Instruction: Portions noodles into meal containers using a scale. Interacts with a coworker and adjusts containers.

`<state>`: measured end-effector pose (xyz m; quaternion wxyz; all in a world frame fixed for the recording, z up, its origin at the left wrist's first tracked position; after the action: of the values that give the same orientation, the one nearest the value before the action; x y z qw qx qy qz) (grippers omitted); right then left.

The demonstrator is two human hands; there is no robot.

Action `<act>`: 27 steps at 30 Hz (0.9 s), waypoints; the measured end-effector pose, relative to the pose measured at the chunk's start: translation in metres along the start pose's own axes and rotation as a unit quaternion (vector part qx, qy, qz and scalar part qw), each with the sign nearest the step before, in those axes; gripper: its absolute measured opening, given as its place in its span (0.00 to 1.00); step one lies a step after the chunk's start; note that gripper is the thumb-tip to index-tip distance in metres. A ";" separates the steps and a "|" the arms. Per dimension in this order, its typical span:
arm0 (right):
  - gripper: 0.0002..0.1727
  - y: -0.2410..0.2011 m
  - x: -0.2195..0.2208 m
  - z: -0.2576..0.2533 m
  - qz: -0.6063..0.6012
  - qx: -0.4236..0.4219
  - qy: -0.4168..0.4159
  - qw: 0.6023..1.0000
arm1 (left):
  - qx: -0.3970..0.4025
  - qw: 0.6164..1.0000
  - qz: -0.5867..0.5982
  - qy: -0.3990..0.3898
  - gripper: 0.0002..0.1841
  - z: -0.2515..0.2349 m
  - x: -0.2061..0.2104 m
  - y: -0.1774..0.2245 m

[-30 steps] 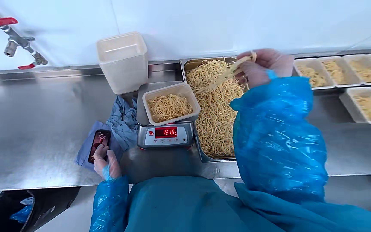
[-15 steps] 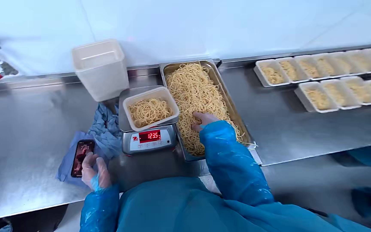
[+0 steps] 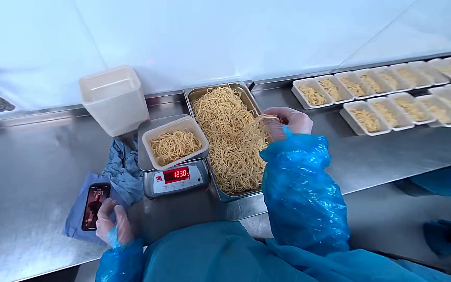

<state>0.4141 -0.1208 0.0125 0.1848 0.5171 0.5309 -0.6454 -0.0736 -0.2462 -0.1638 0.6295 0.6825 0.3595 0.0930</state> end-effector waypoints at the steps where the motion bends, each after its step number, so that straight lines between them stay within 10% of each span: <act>1: 0.14 -0.001 -0.001 0.000 -0.009 -0.002 0.007 1.000 | 0.009 1.000 -0.003 -0.004 0.23 -0.001 -0.001 -0.001; 15: 0.16 -0.129 -0.040 0.020 -0.293 -0.271 0.008 0.917 | 0.007 0.999 -0.016 -0.043 0.20 0.005 0.014 0.004; 22: 0.19 -0.159 0.089 0.044 -0.085 -0.331 -0.242 0.908 | -0.008 1.000 -0.016 -0.025 0.19 0.005 0.009 0.006; 27: 0.20 -0.142 0.074 0.039 -0.077 -0.317 -0.236 0.916 | -0.019 0.999 -0.034 -0.024 0.19 0.006 0.003 0.005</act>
<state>0.2542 -0.0797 0.0148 0.4082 0.2219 0.6869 -0.5589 -0.0663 -0.2486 -0.1612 0.6536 0.6601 0.3651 0.0619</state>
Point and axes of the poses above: each hand's wrist, its own z-axis away from the middle knuckle, its own x-axis out of the palm, y = z × x, the point moved 5 cm from there along -z, towards the middle knuckle, and after that the axes turned 9 degrees about z, right-handed, at the moved point
